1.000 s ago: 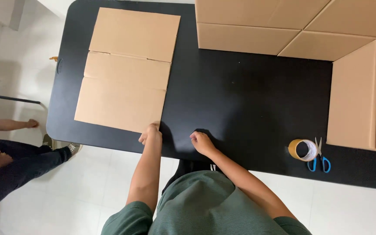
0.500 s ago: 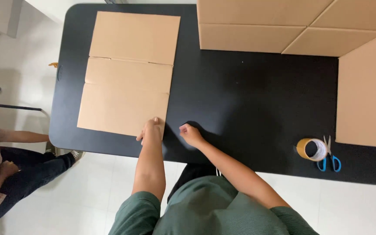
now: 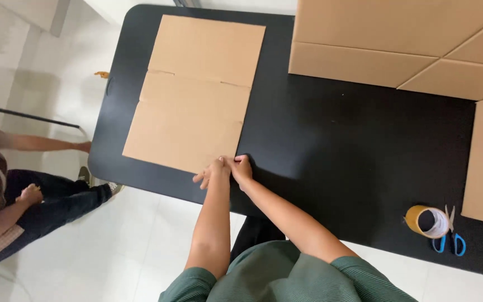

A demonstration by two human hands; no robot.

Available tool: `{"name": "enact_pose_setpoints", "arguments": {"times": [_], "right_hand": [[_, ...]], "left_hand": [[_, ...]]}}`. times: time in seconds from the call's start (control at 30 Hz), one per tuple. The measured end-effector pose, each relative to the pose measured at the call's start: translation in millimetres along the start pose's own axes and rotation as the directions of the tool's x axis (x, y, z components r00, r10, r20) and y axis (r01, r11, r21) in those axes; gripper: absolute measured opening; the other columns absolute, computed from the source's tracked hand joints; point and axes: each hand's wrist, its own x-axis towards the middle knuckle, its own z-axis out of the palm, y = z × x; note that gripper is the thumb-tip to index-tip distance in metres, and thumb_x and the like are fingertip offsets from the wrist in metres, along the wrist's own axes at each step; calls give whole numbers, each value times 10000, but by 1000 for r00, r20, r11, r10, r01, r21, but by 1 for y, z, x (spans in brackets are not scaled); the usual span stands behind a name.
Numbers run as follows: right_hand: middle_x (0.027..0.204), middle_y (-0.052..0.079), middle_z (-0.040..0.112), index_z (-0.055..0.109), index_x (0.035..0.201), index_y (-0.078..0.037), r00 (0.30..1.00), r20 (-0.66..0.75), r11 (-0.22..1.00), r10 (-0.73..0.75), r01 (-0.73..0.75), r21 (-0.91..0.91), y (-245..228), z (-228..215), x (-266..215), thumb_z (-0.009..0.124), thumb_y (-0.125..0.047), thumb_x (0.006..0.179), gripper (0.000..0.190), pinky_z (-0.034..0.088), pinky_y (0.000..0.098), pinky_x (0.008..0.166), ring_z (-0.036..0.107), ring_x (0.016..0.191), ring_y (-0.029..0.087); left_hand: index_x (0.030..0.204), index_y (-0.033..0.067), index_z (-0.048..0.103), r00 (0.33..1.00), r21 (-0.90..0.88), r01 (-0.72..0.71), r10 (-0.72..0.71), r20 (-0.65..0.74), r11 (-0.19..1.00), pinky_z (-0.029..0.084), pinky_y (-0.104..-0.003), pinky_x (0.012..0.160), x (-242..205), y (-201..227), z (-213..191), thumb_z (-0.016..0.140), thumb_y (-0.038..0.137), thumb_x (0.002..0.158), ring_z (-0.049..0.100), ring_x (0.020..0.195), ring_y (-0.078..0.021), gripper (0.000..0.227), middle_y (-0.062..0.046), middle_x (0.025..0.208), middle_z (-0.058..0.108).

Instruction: The person assembles and tapes cardboard boxes by hand, using a roll of tape and scissors to secure the seams before stacking them on a table.

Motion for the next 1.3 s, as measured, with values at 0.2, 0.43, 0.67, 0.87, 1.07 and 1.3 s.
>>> {"name": "enact_pose_setpoints", "arguments": {"times": [0.2, 0.43, 0.67, 0.87, 1.07, 1.3], "right_hand": [[870, 65, 681, 628, 960, -97, 992, -104, 995, -74, 68, -67, 14, 11, 19, 664, -317, 733, 318, 527, 356, 729, 651, 864, 238], [851, 128, 667, 598, 914, -54, 956, -212, 977, -201, 179, -120, 1, -19, -3, 636, -268, 750, 273, 504, 428, 756, 628, 894, 318], [729, 144, 626, 539, 845, -82, 858, -240, 889, -454, 456, -53, -22, -109, -105, 639, -200, 743, 185, 485, 401, 615, 626, 714, 328], [564, 63, 543, 570, 749, -143, 681, -241, 721, -692, 630, -289, -84, -198, -235, 694, -191, 701, 141, 479, 312, 521, 594, 544, 250], [625, -8, 425, 496, 732, -114, 666, -41, 588, -745, 626, -513, -136, -282, -360, 587, -116, 753, 94, 345, 245, 554, 399, 555, 128], [625, -32, 540, 607, 794, -109, 614, -99, 504, -783, 533, -679, -86, -356, -405, 655, -155, 727, 94, 389, 236, 572, 475, 553, 107]], "left_hand": [[1216, 124, 98, 992, -153, 15, -34, -119, 988, 206, -345, 1027, 63, 2, 38, 871, 273, 484, 355, 1081, -224, 1075, -113, 1197, 285], [1240, 101, 163, 836, -108, -535, 507, -210, 838, 216, -459, 921, 104, -34, 57, 824, 114, 594, 226, 1138, -300, 924, -191, 1259, 205], [1393, 279, 243, -10, -198, -976, 899, 438, 86, 134, -532, 1041, -56, -106, -141, 311, 233, 927, 128, 1363, -261, 474, -77, 1451, 144], [1418, 210, 175, -276, -523, -852, 815, 510, 39, 84, -552, 1041, -116, -136, -223, 367, 295, 909, 48, 1377, -297, 551, -128, 1464, 75], [1407, 120, 161, -629, -797, -570, 731, 266, -200, 96, -461, 1100, -156, -159, -255, 426, 333, 906, 42, 1398, -311, 605, -201, 1476, 36], [1368, 160, 317, -808, -773, -428, 582, 94, -468, 206, -521, 1093, -187, -171, -272, 469, 209, 937, 33, 1414, -361, 460, -214, 1482, 70]]}}
